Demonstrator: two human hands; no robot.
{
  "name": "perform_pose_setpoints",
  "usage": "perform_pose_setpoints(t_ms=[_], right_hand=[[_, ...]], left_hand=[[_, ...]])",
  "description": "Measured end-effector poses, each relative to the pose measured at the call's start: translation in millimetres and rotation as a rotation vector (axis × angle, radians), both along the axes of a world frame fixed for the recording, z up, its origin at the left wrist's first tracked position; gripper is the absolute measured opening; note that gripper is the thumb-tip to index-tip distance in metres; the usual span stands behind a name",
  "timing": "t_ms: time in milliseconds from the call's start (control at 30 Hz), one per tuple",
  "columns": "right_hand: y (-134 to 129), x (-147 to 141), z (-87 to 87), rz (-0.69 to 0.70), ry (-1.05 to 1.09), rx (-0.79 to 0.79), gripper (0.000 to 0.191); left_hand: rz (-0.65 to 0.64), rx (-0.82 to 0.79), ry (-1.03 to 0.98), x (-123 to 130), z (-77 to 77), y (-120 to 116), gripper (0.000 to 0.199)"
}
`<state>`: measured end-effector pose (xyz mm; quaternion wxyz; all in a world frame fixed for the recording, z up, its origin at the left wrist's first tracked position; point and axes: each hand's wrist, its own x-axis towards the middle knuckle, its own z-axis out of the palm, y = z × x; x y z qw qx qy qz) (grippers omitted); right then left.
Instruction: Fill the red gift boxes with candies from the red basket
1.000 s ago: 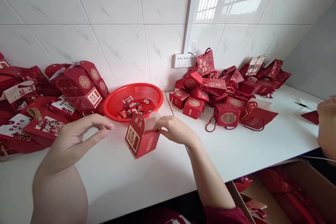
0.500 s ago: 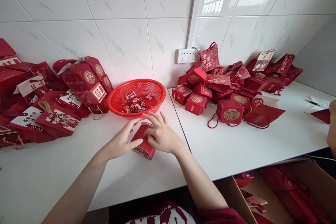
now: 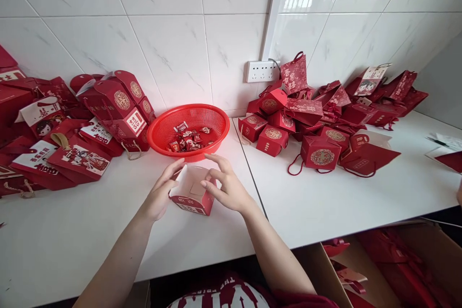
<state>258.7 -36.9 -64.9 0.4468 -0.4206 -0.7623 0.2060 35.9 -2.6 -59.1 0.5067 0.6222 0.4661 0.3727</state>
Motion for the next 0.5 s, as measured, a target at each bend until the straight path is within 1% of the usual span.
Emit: perform_pose_setpoints(t_ms=[100,167,233,300,367,433,500], right_hand=[[-5.7,9.1,-7.8,-0.092,0.082,-0.049,0.013],[-9.8,14.4,-15.2,-0.125,0.129,-0.104,0.011],[-13.9,19.3,-23.8,-0.155,0.162,-0.151,0.011],[-17.3,23.9,-33.5,-0.188,0.178,-0.191,0.011],[-19.8,27.4,-43.2,-0.22,0.175,-0.235,0.011],[-21.3,28.3,-51.0,-0.234,0.154,-0.268,0.011],[-22.1,25.3,-54.8,-0.234,0.116,-0.269,0.011]], left_hand=[[0.126,0.014,-0.024,-10.5,-10.3,-1.3,0.049],[0.157,0.021,-0.022,-15.6,-17.4,-3.7,0.049],[0.188,0.064,0.003,-18.3,-24.3,-7.0,0.053],[0.223,0.147,0.087,-18.9,-30.0,-10.5,0.051],[0.238,0.244,0.23,-18.0,-33.9,-13.5,0.045],[0.234,0.318,0.38,-16.2,-36.3,-15.7,0.042],[0.209,0.346,0.467,-14.0,-38.7,-16.7,0.044]])
